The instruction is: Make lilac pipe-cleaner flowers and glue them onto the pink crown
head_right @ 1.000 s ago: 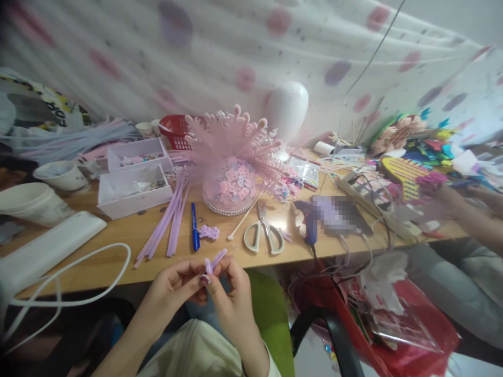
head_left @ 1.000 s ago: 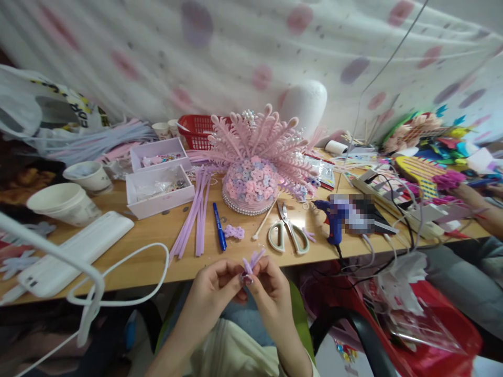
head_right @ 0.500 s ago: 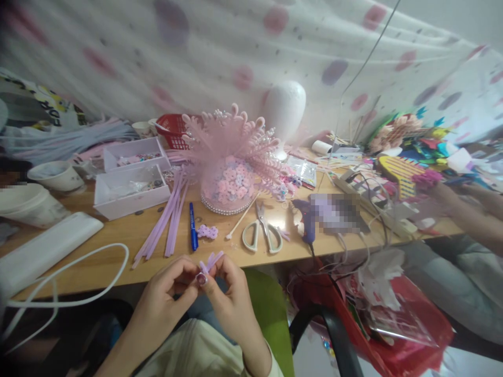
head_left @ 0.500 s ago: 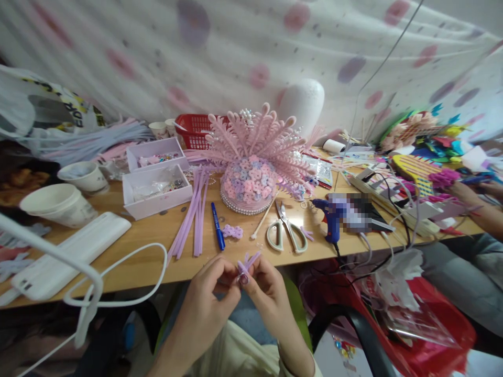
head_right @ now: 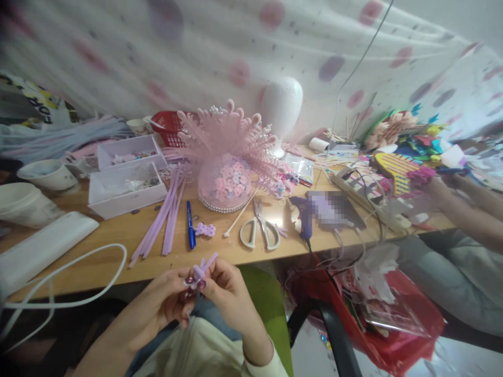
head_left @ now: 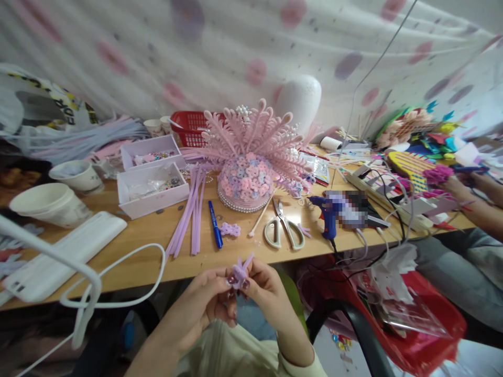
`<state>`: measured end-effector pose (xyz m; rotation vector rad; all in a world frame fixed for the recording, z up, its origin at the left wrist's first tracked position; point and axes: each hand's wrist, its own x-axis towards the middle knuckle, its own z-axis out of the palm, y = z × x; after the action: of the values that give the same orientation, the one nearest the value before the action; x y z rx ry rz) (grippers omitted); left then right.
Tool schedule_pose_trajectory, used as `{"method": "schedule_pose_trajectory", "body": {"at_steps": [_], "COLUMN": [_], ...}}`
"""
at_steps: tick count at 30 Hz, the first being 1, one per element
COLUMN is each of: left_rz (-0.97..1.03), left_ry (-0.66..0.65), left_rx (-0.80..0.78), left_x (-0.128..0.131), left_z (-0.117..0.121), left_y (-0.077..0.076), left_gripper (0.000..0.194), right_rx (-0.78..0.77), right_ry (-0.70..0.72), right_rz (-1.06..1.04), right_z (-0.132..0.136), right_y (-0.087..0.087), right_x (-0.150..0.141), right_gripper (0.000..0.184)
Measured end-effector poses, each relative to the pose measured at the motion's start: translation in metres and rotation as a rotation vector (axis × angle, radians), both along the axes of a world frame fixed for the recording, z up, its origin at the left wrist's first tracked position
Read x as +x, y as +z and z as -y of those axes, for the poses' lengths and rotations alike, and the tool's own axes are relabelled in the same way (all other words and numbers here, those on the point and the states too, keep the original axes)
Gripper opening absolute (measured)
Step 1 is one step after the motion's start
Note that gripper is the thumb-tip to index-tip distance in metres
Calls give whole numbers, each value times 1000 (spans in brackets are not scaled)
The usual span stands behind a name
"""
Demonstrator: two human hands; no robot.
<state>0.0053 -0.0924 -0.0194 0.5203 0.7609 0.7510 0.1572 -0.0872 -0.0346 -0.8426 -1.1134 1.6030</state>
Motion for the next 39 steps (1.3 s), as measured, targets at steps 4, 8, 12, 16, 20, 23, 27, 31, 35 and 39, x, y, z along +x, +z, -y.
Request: {"method": "schedule_pose_trajectory", "body": {"at_steps": [4, 8, 12, 16, 20, 23, 27, 31, 35, 39], "left_rz": [-8, -144, -254, -429, -502, -457, -490, -505, -341, -336], "left_ry": [144, 222, 143, -69, -199, -29, 157, 289, 201, 106], "left_rx": [12, 127, 314, 563, 625, 523, 494, 487, 457, 542], "left_x": [9, 19, 15, -6, -20, -14, 9, 20, 8, -2], "left_z": [-2, -2, -1, -8, -18, -15, 0, 6, -2, -7], "left_y": [2, 1, 3, 17, 24, 18, 10, 10, 16, 17], "left_gripper": [38, 47, 43, 24, 21, 23, 21, 23, 24, 24], "right_rx": [8, -44, -102, -252, -330, -246, -199, -151, -136, -178], "right_ry": [-88, -110, -120, -32, -108, -303, -296, -261, -99, -9], "right_rz": [4, -69, -127, -206, -261, -221, -150, -90, -83, -122], "right_z": [2, 4, 5, 5, -1, -5, -1, 4, 2, -2], "right_y": [0, -4, -7, 1, 9, 9, 5, 5, 8, 13], "right_x": [-7, -13, -9, -3, 5, 7, -2, -10, -4, 0], "right_gripper": [45, 41, 39, 41, 40, 38, 41, 41, 41, 41]}}
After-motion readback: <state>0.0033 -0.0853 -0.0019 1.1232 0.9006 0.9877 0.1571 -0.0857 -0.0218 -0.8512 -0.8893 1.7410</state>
